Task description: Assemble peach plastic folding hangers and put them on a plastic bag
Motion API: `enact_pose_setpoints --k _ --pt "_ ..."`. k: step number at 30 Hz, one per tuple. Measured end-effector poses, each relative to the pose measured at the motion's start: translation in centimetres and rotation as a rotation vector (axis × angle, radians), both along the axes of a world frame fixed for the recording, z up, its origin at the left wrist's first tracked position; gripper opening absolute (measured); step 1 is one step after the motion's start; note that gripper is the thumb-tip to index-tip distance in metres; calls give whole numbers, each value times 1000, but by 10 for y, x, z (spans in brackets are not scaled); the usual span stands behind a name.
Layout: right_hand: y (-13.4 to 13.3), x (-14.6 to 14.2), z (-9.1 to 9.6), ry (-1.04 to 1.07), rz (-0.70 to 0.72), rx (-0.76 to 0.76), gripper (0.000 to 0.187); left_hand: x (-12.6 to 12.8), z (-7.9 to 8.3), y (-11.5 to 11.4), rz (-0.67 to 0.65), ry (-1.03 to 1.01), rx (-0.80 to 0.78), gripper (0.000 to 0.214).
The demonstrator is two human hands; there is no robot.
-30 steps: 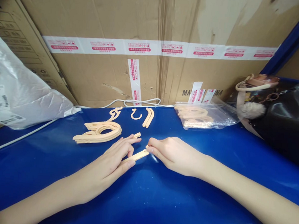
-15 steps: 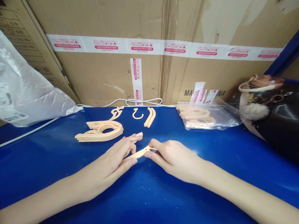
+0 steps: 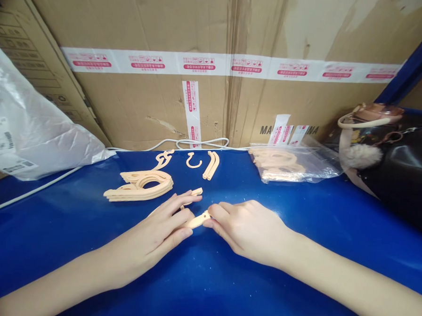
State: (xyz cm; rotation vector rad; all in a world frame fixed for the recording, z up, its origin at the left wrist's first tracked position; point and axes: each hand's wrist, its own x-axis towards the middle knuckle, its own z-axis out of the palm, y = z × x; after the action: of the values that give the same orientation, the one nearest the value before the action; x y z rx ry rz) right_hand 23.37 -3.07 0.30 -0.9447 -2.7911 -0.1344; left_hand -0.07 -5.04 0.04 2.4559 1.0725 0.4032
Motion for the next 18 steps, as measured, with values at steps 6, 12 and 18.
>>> enact_pose_setpoints --k 6,12,18 --pt "0 2 -1 -34 36 143 44 -1 1 -1 -9 6 -7 25" --pt "2 1 5 51 44 35 37 -1 2 -1 -26 29 8 26" --pt "4 2 4 93 47 -22 32 -1 3 1 -58 57 56 26"
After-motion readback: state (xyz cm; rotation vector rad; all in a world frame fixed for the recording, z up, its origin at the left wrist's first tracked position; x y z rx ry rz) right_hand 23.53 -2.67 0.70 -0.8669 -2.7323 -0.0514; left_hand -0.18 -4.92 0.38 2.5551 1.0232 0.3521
